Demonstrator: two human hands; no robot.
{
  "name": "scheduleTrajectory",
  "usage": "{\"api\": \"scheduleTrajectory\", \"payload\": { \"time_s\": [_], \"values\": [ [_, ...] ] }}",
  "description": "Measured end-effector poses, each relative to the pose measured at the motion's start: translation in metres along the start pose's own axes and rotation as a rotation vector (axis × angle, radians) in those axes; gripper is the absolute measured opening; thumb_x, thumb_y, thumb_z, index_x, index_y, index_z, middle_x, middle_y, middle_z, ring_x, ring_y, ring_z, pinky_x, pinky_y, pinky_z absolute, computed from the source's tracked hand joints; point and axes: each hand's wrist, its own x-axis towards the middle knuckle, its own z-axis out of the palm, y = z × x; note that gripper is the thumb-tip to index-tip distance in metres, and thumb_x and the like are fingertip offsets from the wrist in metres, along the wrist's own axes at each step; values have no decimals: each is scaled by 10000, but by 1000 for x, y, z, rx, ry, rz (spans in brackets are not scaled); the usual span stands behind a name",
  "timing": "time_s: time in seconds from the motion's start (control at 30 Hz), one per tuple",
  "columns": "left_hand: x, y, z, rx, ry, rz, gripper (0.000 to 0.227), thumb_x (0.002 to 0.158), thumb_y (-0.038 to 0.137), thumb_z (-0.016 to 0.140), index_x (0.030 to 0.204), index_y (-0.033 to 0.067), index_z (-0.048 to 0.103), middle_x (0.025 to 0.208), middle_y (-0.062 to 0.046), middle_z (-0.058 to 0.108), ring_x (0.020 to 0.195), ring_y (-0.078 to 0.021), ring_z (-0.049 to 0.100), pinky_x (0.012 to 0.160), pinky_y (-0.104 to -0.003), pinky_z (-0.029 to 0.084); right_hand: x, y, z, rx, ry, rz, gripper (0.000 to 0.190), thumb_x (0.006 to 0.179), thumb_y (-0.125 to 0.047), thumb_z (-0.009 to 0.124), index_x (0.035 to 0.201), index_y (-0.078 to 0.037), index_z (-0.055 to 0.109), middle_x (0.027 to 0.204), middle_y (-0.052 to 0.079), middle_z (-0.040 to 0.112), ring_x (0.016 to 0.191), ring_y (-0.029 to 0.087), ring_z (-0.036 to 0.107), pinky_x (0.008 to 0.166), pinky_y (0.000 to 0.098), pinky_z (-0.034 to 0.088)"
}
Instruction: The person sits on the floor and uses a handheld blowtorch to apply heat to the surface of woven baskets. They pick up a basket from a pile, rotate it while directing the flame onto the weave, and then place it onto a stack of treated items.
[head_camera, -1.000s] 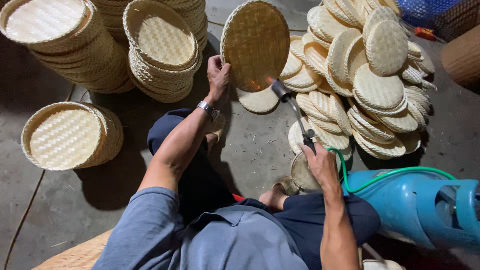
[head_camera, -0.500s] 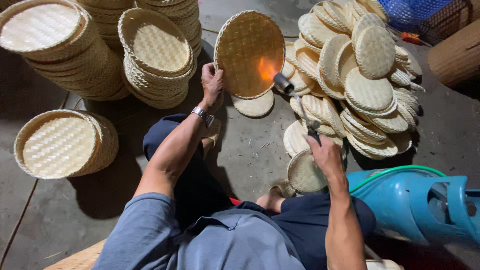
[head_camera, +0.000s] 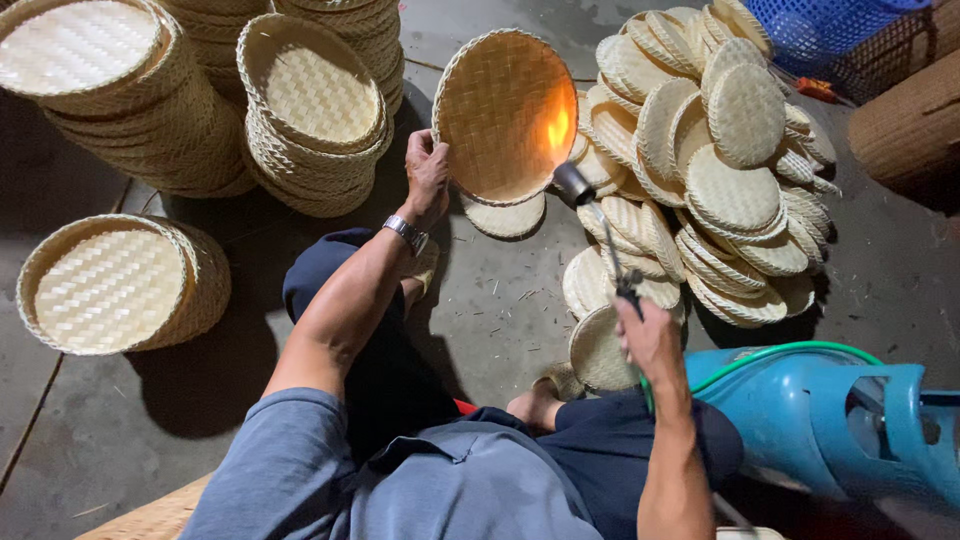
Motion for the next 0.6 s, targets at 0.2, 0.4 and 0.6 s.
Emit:
{"api": "scheduleTrajectory", "payload": {
  "time_s": [0.2, 0.4, 0.6],
  "values": [
    [-5, 9, 3, -22, -30, -38, 199, 943, -3, 586, 1137, -14, 544, 1018, -41, 582, 886, -96, 543, 814, -242, 495, -6, 4, 2, 23, -4, -21, 389, 947, -410, 636, 872, -31, 686, 656, 51, 665, 486, 114, 581, 406, 309, 456],
    [-6, -1, 4, 39, -67, -84, 208, 934, -10, 572, 1142, -9, 558, 1011, -48, 609, 884, -101, 566, 823, -246, 508, 25, -50, -12, 48, 64, -66, 457, 994, -436, 634, 842, -6, 669, 671, 76, 635, 507, 126, 576, 435, 295, 467],
    [-4, -22, 1, 18, -172, -102, 196, 966, 20, 580, 1158, -8, 564, 1042, -39, 620, 917, -97, 570, 852, -240, 507, 36, -75, 9, -53, -10, -266, 456, 955, -442, 646, 803, -13, 676, 610, 87, 640, 490, 150, 614, 443, 327, 473]
  ]
}}
